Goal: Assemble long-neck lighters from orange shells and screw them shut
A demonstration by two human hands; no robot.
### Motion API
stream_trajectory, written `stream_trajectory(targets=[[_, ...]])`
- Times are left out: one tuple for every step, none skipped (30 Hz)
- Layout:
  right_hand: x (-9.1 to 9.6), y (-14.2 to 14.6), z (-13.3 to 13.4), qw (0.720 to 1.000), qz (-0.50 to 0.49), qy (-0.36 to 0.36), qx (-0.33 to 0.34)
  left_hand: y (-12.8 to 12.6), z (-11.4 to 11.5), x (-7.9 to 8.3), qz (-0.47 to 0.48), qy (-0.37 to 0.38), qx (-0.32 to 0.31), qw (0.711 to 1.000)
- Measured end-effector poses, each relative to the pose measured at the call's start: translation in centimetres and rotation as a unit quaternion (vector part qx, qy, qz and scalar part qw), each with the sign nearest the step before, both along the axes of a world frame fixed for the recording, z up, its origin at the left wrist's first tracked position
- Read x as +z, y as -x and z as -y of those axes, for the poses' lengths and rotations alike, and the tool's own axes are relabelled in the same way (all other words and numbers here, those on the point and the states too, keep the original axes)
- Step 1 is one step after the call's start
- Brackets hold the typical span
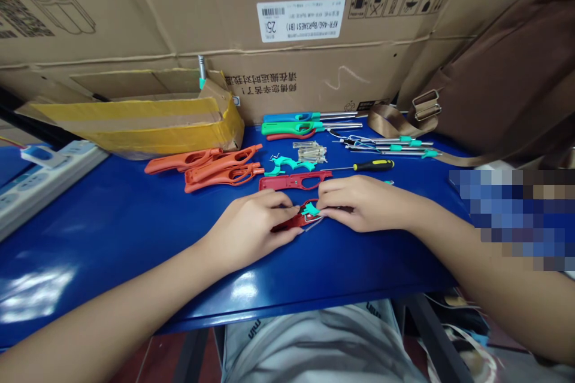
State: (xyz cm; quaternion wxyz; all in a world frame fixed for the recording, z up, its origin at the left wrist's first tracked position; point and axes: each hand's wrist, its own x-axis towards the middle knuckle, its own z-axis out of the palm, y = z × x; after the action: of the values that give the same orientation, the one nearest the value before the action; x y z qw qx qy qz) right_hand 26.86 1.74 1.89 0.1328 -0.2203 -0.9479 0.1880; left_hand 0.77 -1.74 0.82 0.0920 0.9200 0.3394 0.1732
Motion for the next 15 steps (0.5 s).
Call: stream_trajectory(targets=[[0.00, 0.00, 0.00, 1.000, 0.001, 0.001, 0.001, -0.02, 0.07, 0.04, -0.015, -0.009, 0.002, 1.000], [0.02, -0.02, 0.00, 1.000, 0.002, 0.002, 0.001, -0.04, 0.14, 0.08, -0.029, -0.017, 0.003, 0.999], [0.05, -0.03, 0.00, 1.000, 0.003, 0.003, 0.000, -0.06, 0.22, 0.14, -0.043, -0.025, 0.003, 0.999], [0.08, -0.06, 0.00, 1.000, 0.003, 0.004, -0.001, -0.09, 0.29, 0.22, -0.056, -0.033, 0.001, 0.998], [0.11, -0.08, -0.01, 1.000, 0.003, 0.006, -0.001, -0.13, 0.36, 0.31, -0.069, -0.039, 0.000, 0.997], [0.14, -0.09, -0.02, 1.000, 0.001, 0.009, 0.000, -0.18, 0.42, 0.42, -0.081, -0.045, -0.001, 0.996], [0.16, -0.08, -0.03, 1.000, -0.002, 0.012, 0.001, -0.22, 0.49, 0.53, -0.091, -0.050, -0.004, 0.995], [0.17, -0.06, -0.05, 1.000, -0.007, 0.016, 0.000, -0.26, 0.54, 0.64, -0.099, -0.055, -0.007, 0.994], [0.17, -0.02, -0.07, 1.000, -0.012, 0.022, -0.005, -0.30, 0.60, 0.74, -0.105, -0.058, -0.010, 0.993], [0.17, 0.05, -0.10, 0.999, -0.018, 0.031, -0.014, -0.32, 0.64, 0.81, -0.108, -0.059, -0.013, 0.992], [0.15, 0.12, -0.13, 0.998, -0.024, 0.044, -0.025, -0.34, 0.68, 0.86, -0.109, -0.059, -0.014, 0.992], [0.13, 0.20, -0.16, 0.997, -0.030, 0.061, -0.040, -0.35, 0.71, 0.87, -0.107, -0.056, -0.015, 0.993], [0.12, 0.27, -0.20, 0.994, -0.033, 0.082, -0.056, -0.34, 0.72, 0.86, -0.102, -0.051, -0.014, 0.993], [0.11, 0.32, -0.24, 0.991, -0.034, 0.105, -0.073, -0.33, 0.73, 0.81, -0.093, -0.045, -0.012, 0.995], [0.11, 0.34, -0.27, 0.988, -0.034, 0.125, -0.088, -0.31, 0.72, 0.75, -0.083, -0.038, -0.009, 0.996]])
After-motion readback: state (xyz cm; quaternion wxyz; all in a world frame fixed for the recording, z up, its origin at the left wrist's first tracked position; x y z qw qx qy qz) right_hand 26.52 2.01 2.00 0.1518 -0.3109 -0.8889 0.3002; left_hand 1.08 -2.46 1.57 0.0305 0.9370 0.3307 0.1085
